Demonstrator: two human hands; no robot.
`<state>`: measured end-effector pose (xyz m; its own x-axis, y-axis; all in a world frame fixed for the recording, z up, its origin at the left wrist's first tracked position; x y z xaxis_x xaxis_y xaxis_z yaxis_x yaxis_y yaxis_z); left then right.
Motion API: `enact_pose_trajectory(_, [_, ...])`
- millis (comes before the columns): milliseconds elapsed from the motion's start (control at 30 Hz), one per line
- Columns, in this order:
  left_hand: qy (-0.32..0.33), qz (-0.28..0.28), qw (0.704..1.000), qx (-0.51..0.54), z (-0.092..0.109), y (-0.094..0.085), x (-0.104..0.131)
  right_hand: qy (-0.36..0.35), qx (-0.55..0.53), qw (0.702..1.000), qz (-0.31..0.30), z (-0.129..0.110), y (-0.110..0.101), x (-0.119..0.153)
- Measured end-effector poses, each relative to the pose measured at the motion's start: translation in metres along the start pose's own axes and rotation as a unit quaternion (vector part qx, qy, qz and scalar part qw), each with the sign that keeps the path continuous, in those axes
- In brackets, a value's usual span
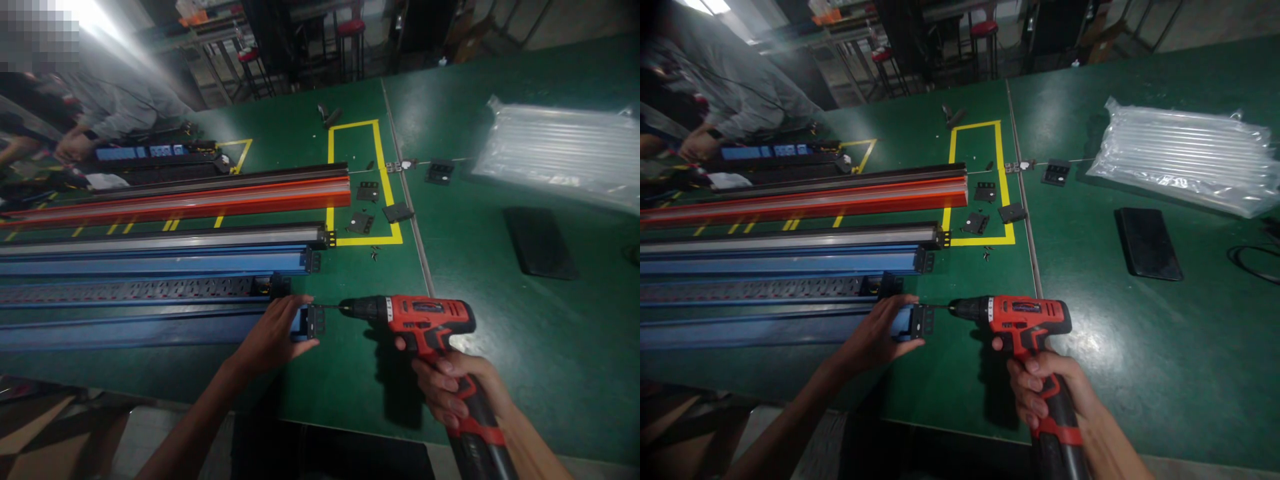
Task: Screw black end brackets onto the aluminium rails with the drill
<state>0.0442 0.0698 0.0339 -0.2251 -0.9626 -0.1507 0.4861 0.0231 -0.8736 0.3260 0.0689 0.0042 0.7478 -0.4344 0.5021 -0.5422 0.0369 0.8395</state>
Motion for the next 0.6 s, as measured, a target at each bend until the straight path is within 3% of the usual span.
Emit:
enact_pose_trajectory(200, [0.009,0.002,1.0,-0.013,0.001,0.001,0.0,0.045,-0.01,0.999,-0.008,-0.01,-0.011,-0.007])
enact_pose_trajectory(400, [0.024,0.016,0.999,-0.013,0.003,0.001,0.0,0.049,0.022,0.998,0.037,-0.027,-0.01,-0.01])
enact_pose_trajectory(600, [0.036,0.017,0.999,0.007,0.002,0.002,-0.002,0.088,0.171,0.968,0.161,-0.032,-0.024,-0.002])
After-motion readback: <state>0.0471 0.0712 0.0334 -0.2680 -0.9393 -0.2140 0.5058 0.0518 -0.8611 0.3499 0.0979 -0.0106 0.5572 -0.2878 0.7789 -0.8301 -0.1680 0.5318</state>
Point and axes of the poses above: each hand's wrist, its own x-axis away from the middle knuckle, its own y-axis out of the palm, z = x × y, the point moved 7 cm from there along -x, towards the middle knuckle, and after that the axes turned 6 degrees about z, right-handed, at the moved point
